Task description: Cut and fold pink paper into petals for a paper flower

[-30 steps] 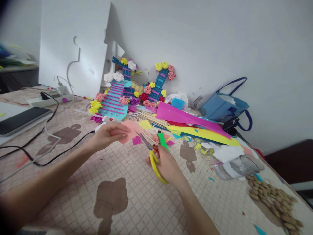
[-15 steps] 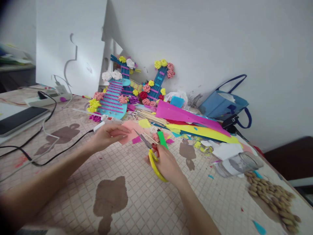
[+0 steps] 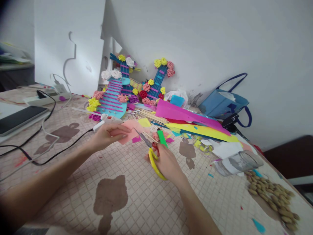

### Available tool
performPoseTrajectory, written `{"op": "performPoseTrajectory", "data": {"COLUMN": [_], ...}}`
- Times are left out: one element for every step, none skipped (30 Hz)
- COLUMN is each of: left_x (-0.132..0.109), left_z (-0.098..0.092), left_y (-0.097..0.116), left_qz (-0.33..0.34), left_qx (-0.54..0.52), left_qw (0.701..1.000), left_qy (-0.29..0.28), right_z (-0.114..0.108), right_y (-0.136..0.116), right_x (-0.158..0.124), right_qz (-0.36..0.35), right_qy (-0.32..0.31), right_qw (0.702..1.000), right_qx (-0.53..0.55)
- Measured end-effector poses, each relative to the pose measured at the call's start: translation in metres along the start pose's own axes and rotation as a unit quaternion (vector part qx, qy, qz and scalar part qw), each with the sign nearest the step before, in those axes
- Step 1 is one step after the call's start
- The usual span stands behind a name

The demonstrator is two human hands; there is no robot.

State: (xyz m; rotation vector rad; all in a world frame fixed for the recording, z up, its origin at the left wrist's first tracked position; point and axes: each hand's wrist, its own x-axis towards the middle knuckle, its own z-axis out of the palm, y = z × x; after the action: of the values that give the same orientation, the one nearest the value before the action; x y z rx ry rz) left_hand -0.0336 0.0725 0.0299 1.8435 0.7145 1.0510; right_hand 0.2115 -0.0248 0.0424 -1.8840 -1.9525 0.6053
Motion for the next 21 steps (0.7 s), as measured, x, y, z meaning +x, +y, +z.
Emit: {"op": "performPoseTrajectory", "data": {"left_x": [-0.0001, -0.0001, -0.0001, 0.0, 0.0001, 0.0002, 0.0003, 0.0004, 0.0004, 0.0004, 0.0004, 0.0003, 0.0003, 0.0002, 0.0002, 0.0002, 0.0002, 0.0003, 0.0004, 0.0006, 0.0008], "left_z": [-0.0001, -0.0002, -0.0003, -0.0004, -0.0005, -0.0006, -0.0007, -0.0008, -0.0009, -0.0009, -0.001, -0.0011, -0.0012, -0.0012, -0.0013, -0.0013, -0.0013, -0.0012, -0.0012, -0.001, -0.0009], "left_y": [-0.0002, -0.0003, -0.0004, -0.0005, -0.0005, -0.0006, -0.0008, -0.0011, -0.0015, -0.002, -0.0025, -0.0032, -0.0038, -0.0043, -0.0047, -0.0048, -0.0047, -0.0044, -0.0038, -0.0031, -0.0024], "left_qz": [0.0, 0.0, 0.001, 0.001, 0.001, 0.001, 0.002, 0.002, 0.002, 0.002, 0.003, 0.003, 0.003, 0.003, 0.003, 0.003, 0.003, 0.002, 0.001, -0.001, -0.002], "left_qx": [0.002, 0.005, 0.008, 0.01, 0.011, 0.01, 0.008, 0.006, 0.004, 0.004, 0.004, 0.005, 0.006, 0.007, 0.007, 0.007, 0.006, 0.006, 0.006, 0.006, 0.007], "left_qw": [1.0, 1.0, 1.0, 1.0, 1.0, 1.0, 1.0, 1.0, 1.0, 1.0, 1.0, 1.0, 1.0, 1.0, 1.0, 1.0, 1.0, 1.0, 1.0, 1.0, 1.0], "left_qy": [0.0, 0.0, 0.0, 0.0, 0.0, 0.002, 0.003, 0.003, 0.003, 0.003, 0.003, 0.003, 0.003, 0.004, 0.004, 0.004, 0.003, 0.002, 0.002, 0.002, 0.002], "right_z": [0.0, 0.0, -0.0001, -0.0003, -0.0006, -0.001, -0.0014, -0.0019, -0.0022, -0.0026, -0.0028, -0.003, -0.0031, -0.0031, -0.0031, -0.0031, -0.0031, -0.0031, -0.0031, -0.0031, -0.0031], "right_y": [0.0001, 0.0, -0.0001, -0.0003, -0.0008, -0.0014, -0.0022, -0.003, -0.0037, -0.0044, -0.0048, -0.0051, -0.0051, -0.005, -0.0047, -0.0043, -0.0039, -0.0033, -0.0028, -0.0022, -0.0017], "right_x": [0.0, 0.0, 0.0, -0.0001, -0.0002, -0.0003, -0.0004, -0.0004, -0.0004, -0.0004, -0.0003, -0.0002, -0.0001, 0.0001, 0.0002, 0.0003, 0.0004, 0.0005, 0.0005, 0.0006, 0.0006], "right_qz": [0.002, 0.002, 0.003, 0.004, 0.005, 0.005, 0.007, 0.009, 0.009, 0.009, 0.01, 0.01, 0.01, 0.011, 0.011, 0.01, 0.009, 0.008, 0.009, 0.009, 0.011], "right_qy": [0.001, 0.002, 0.003, 0.004, 0.004, 0.005, 0.004, 0.003, 0.002, 0.0, -0.002, -0.004, -0.006, -0.009, -0.013, -0.017, -0.019, -0.021, -0.022, -0.022, -0.021], "right_qw": [1.0, 1.0, 1.0, 1.0, 1.0, 1.0, 1.0, 1.0, 1.0, 1.0, 1.0, 1.0, 1.0, 1.0, 1.0, 1.0, 1.0, 1.0, 1.0, 0.999, 0.999], "right_qx": [-0.006, -0.01, -0.012, -0.011, -0.009, -0.006, -0.004, -0.004, -0.004, -0.005, -0.007, -0.008, -0.009, -0.01, -0.01, -0.011, -0.012, -0.015, -0.019, -0.023, -0.029]}}
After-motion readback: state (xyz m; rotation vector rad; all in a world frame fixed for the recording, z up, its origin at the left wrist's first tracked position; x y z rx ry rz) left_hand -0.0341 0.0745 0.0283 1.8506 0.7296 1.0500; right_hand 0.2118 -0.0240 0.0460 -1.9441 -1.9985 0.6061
